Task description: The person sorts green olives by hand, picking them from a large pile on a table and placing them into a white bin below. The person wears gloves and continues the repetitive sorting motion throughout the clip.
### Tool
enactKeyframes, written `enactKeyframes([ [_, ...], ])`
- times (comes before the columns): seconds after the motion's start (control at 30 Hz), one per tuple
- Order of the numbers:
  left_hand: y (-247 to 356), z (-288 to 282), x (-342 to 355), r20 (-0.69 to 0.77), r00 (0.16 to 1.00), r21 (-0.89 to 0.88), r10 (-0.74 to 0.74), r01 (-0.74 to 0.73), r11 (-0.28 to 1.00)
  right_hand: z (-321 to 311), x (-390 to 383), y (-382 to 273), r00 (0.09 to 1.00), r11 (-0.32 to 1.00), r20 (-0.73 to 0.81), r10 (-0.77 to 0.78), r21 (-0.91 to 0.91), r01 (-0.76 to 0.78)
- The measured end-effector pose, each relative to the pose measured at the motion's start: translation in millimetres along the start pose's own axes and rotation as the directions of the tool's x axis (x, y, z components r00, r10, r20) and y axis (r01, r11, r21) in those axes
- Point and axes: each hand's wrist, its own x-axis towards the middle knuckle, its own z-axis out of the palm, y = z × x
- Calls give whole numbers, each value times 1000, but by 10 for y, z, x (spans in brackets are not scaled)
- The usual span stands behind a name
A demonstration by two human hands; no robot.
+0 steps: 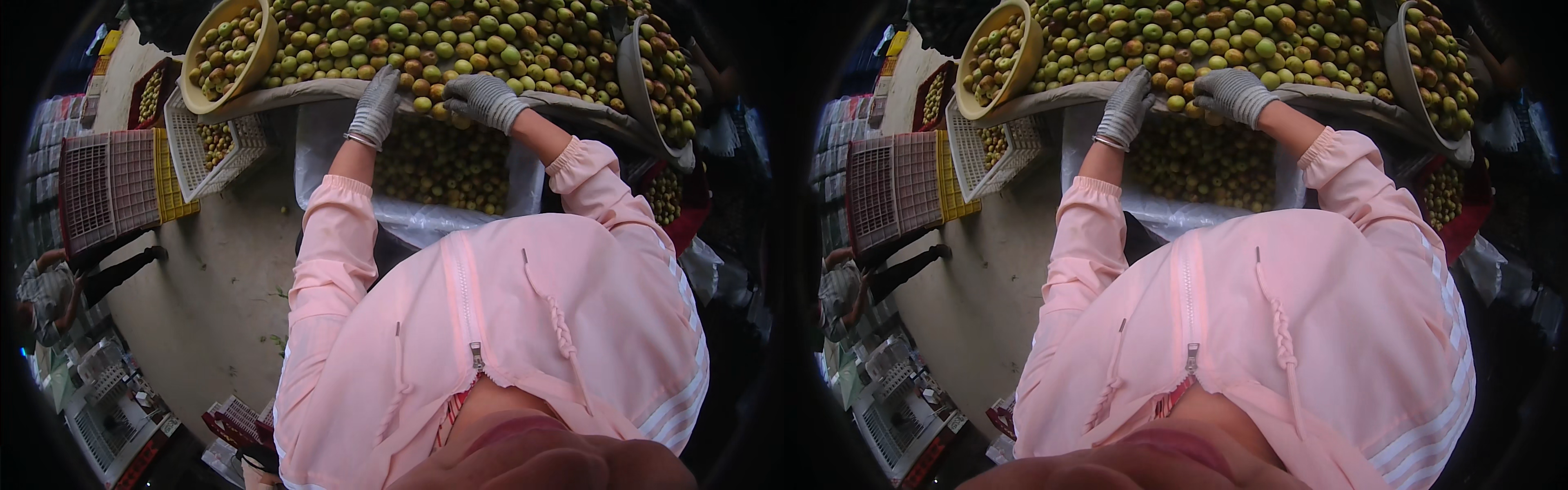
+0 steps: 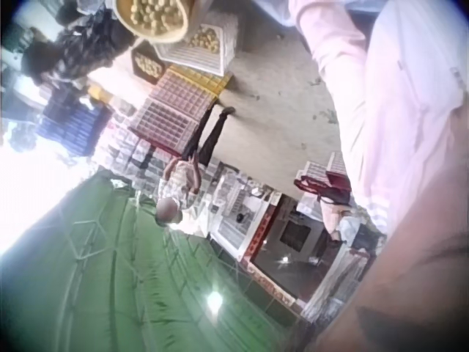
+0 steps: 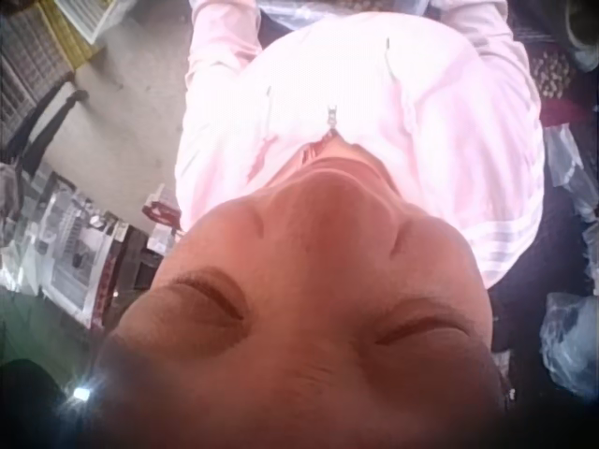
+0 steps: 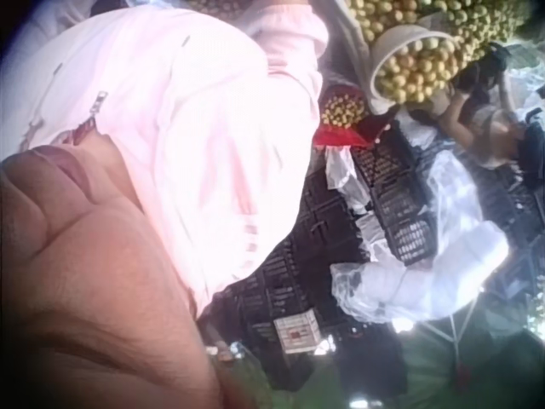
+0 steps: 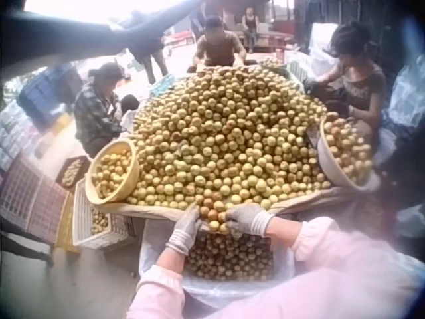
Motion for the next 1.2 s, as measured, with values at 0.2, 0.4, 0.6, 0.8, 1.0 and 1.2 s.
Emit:
enactKeyframes([
  [0.2, -226, 107, 60, -7, 991, -450, -132, 115, 886, -13, 380, 169, 914, 990, -405, -3, 125, 59],
  [0.4, 183, -10, 63, 26, 996, 279, 84, -88, 956, 22, 620, 61, 949, 990, -301, 88, 131, -50],
  [0.6, 205, -25, 63, 25, 998, 206, 63, -67, 976, 53, 713, 194, 969, 963, -227, 94, 267, -32],
  [0.8, 216, 15, 58, 23, 998, -151, 64, -60, 987, 25, 566, 357, 985, 906, -170, -23, 414, 93],
  [1.0, 265, -64, -37, 137, 990, -162, 28, -5, 987, -189, 356, 478, 989, 890, -145, -2, 451, 68],
  [1.2, 227, 35, -19, 180, 973, 116, 142, -164, 980, -40, 217, 117, 990, 999, -138, -15, -34, 11],
])
